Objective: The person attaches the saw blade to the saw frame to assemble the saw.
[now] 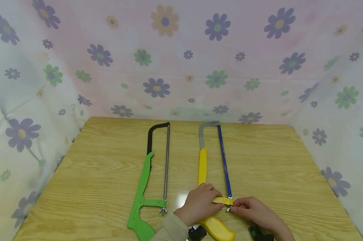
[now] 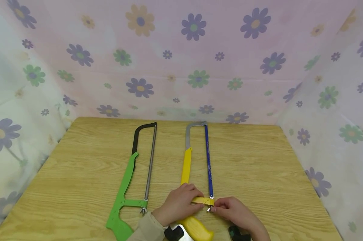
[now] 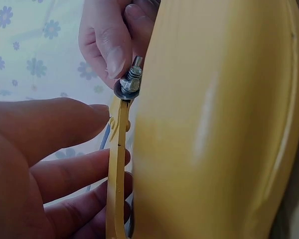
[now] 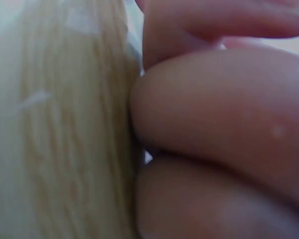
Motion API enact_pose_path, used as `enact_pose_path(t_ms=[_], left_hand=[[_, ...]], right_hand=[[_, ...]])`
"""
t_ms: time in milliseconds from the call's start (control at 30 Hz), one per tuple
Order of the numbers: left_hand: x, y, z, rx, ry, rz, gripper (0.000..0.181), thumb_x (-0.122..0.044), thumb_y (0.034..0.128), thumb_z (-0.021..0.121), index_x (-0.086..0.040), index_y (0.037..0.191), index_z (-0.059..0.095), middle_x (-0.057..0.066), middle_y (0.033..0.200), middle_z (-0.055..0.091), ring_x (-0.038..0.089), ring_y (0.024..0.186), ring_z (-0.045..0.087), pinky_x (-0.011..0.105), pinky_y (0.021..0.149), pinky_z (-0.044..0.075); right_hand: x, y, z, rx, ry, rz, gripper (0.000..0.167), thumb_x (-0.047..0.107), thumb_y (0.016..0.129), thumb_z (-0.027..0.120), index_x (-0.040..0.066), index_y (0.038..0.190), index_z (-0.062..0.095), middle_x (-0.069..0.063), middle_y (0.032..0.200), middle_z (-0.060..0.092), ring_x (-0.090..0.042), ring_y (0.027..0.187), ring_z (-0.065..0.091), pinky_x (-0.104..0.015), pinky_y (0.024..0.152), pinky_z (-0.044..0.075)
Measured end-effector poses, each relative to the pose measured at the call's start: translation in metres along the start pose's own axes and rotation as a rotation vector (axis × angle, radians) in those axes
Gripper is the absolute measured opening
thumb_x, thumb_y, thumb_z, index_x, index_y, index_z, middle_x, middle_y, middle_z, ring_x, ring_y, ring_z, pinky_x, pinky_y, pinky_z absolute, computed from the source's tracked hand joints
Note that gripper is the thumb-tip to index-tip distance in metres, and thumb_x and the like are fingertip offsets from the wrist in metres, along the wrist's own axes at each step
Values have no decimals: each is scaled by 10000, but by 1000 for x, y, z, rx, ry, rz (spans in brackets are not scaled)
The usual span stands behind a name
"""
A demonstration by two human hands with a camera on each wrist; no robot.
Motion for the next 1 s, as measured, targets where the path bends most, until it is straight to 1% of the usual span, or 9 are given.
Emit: enact_pose_path(t_ms=[133, 233, 367, 467, 600, 733, 867, 1000], left_hand=[[0, 0, 1, -9, 6, 3, 244, -502, 827, 542, -330, 969, 641, -173, 900, 512, 17, 812, 446, 171, 585, 379], [0, 0, 1, -10, 3, 4, 244, -503, 826, 542, -330, 967, 641, -175, 899, 512, 16, 810, 445, 169, 584, 377], [0, 0, 0, -3, 0, 3, 244, -500, 828, 543, -330, 973, 641, -174, 906, 515, 17, 817, 450, 170, 589, 382], [0, 0, 0, 2, 0, 4, 242, -498, 830, 540, -333, 976, 640, -173, 911, 516, 18, 820, 450, 172, 592, 385], [0, 0, 0, 3, -1, 5, 239, -500, 834, 534, -338, 978, 636, -175, 916, 514, 17, 820, 447, 172, 588, 382], [0, 0, 1, 1, -10, 5, 236, -498, 837, 532, -342, 981, 634, -178, 920, 515, 14, 823, 449, 171, 582, 380], [1, 0, 1, -3, -11, 4, 234, -497, 837, 533, -342, 979, 636, -179, 916, 515, 14, 821, 449, 170, 579, 379], [1, -1, 1, -4, -8, 2, 233, -496, 838, 532, -340, 977, 637, -178, 914, 516, 14, 815, 447, 171, 578, 379]], right_hand=[[-1, 0, 0, -8, -8, -12, 227, 335, 878, 545, 135, 880, 651, 70, 612, 514, -18, 476, 375, -204, 440, 341], [-1, 1, 0, -24, -2, -4, 220, 339, 866, 562, 129, 861, 631, 81, 588, 474, -21, 471, 365, -202, 441, 336], [0, 1, 1, -33, 34, -6, 235, 310, 859, 580, 75, 859, 592, 67, 576, 418, -26, 464, 338, -203, 429, 318], [0, 1, 1, -33, 54, -10, 246, 289, 858, 586, 43, 858, 577, 56, 576, 407, -26, 462, 328, -203, 422, 310], [0, 0, 1, -44, 47, 11, 251, 304, 852, 591, 53, 840, 591, 63, 561, 406, -28, 451, 323, -201, 418, 309], [1, 0, 1, -53, 26, 41, 257, 331, 848, 591, 76, 828, 617, 68, 561, 441, -29, 455, 342, -200, 425, 320], [1, 0, 1, -46, 16, 41, 265, 334, 853, 583, 73, 837, 630, 57, 588, 485, -29, 470, 363, -201, 434, 330], [0, 1, 0, -35, 20, 37, 267, 331, 862, 570, 73, 852, 640, 60, 579, 468, -29, 463, 350, -201, 430, 328]])
Point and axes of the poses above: each hand's wrist, its own y-axis towards the middle knuckle, its own z-axis out of the palm, x = y × z, the point moved 1 cm from there along y, towards the middle knuckle
